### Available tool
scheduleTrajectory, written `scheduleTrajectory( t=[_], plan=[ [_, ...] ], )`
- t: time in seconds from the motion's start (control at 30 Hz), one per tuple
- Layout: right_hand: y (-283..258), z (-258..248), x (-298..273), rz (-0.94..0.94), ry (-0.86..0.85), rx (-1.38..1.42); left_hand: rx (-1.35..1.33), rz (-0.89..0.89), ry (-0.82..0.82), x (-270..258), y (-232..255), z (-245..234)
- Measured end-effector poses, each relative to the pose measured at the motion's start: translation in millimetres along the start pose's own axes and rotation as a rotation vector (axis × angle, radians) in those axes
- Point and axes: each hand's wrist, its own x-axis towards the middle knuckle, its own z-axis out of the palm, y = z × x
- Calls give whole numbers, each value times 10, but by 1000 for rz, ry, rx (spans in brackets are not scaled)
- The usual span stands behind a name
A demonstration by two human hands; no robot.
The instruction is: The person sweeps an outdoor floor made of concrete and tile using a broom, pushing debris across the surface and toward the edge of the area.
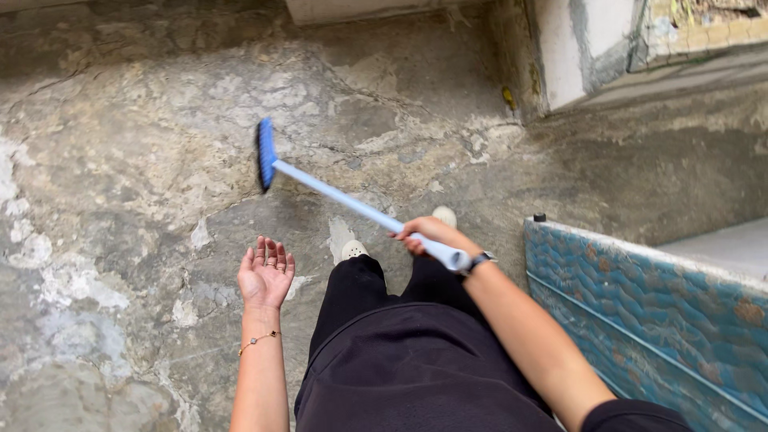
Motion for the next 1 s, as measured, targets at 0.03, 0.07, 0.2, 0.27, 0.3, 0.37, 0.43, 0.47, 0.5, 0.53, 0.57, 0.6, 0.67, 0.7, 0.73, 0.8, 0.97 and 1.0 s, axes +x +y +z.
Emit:
scheduleTrajectory(
  t=[0.03, 0.07, 0.2, 0.27, 0.3, 0.37, 0.43, 0.47, 0.5, 0.53, 0.57, 0.6, 0.67, 0.7, 0.73, 0.8, 0.97, 1.0],
  plan=[
    [-61, -84, -244, -38, 20, 23, 30, -9, 5, 48, -7, 71],
    [-90, -154, -521, -129, 153, -26, 60, -19, 9, 96, -23, 150],
    [-363, -367, -1449, -303, 594, -187, 140, -13, 16, 333, -231, 574],
    [-591, -564, -1690, -344, 755, -196, 148, 9, -3, 457, -407, 823],
    [-726, -718, -1762, -364, 799, -178, 124, 7, -13, 510, -526, 944],
    [-1017, -1118, -1823, -394, 887, -189, 78, 6, -37, 614, -757, 1210],
    [-1292, -1587, -1710, -404, 978, -249, 36, -9, -53, 680, -1018, 1457],
    [-1396, -1825, -1601, -426, 965, -265, 15, -18, -58, 698, -1144, 1560],
    [-1524, -2066, -1485, -448, 952, -288, 9, -12, -59, 721, -1253, 1664],
    [-1661, -2286, -1365, -470, 939, -310, 2, -6, -59, 741, -1352, 1763],
    [-1813, -2438, -1196, -452, 926, -349, -7, 3, -53, 728, -1450, 1834],
    [-1948, -2541, -1052, -434, 912, -387, -22, 17, -53, 711, -1527, 1895],
    [-2128, -2458, -695, -378, 958, -748, -64, 58, -64, 709, -1644, 1995],
    [-2123, -2304, -561, -380, 946, -896, -81, 86, -57, 688, -1696, 2029],
    [-2201, -2095, -439, -347, 992, -1100, -98, 115, -51, 661, -1741, 2049],
    [-2166, -1725, -459, -261, 738, -738, -128, 143, -30, 547, -1807, 1995],
    [-2142, -1099, -448, -220, 510, -643, -169, 148, 50, 506, -1973, 1906],
    [-2140, -1079, -392, -216, 459, -588, -169, 136, 57, 546, -1960, 1895]
  ],
)
